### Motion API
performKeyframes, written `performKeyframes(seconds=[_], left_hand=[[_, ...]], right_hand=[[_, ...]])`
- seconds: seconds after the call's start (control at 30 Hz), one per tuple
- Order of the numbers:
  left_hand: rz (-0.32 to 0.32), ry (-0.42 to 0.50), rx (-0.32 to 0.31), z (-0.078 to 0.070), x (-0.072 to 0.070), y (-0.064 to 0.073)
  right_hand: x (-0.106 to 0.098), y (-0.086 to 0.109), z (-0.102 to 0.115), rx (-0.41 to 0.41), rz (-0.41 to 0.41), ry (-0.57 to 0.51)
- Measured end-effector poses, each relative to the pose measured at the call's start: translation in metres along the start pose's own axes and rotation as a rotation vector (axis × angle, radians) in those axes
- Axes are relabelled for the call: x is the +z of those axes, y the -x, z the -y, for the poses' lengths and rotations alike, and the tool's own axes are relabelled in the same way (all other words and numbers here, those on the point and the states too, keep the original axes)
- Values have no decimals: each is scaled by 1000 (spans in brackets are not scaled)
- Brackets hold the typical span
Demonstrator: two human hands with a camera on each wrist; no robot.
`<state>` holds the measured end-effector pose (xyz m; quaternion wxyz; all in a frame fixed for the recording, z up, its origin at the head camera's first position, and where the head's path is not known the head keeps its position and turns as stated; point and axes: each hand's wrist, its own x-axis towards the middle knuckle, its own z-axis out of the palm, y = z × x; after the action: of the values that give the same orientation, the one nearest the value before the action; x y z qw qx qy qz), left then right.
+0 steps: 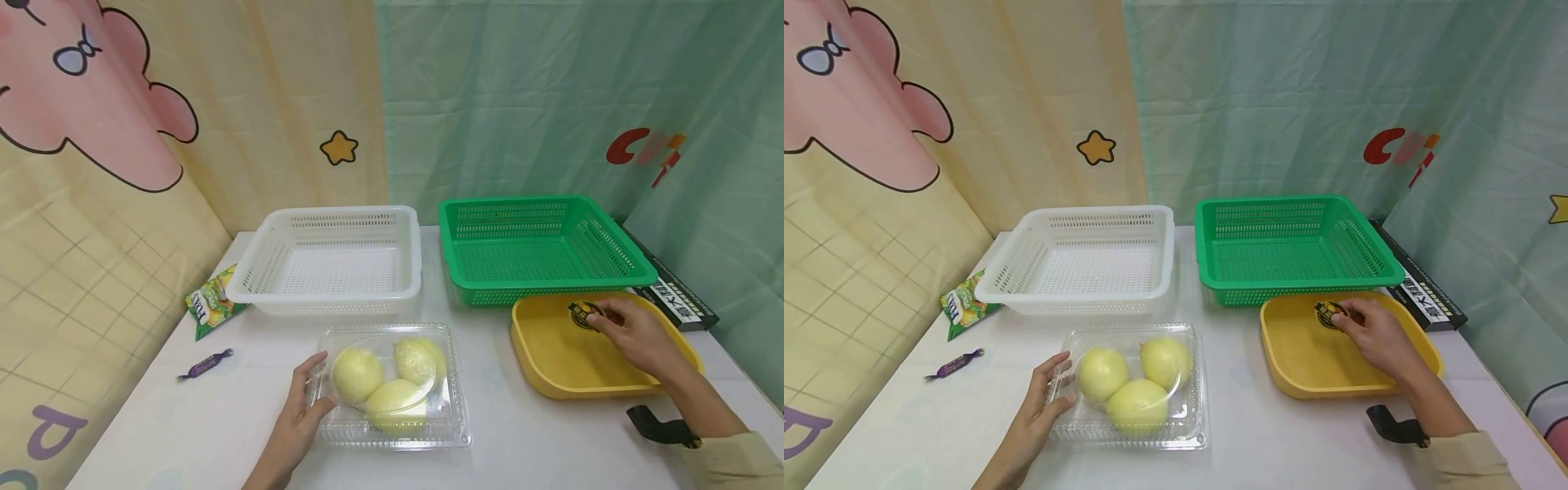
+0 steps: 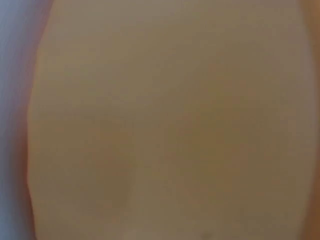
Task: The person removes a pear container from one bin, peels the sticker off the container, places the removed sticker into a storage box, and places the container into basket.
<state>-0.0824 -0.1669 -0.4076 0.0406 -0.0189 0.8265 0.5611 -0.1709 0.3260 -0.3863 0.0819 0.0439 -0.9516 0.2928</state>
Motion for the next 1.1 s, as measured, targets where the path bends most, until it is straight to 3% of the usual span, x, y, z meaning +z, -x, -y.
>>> performKeyframes(seconds=[0.33, 0.77, 1.1], left_hand=[[-4, 5, -5, 0, 0, 0], [-4, 5, -3, 0, 0, 0], [-1, 10, 5, 1, 0, 0]], right_hand=[[-2, 1, -15, -12, 17, 30], [3, -5, -27, -31, 223, -7], [10, -6, -32, -81, 279, 15]])
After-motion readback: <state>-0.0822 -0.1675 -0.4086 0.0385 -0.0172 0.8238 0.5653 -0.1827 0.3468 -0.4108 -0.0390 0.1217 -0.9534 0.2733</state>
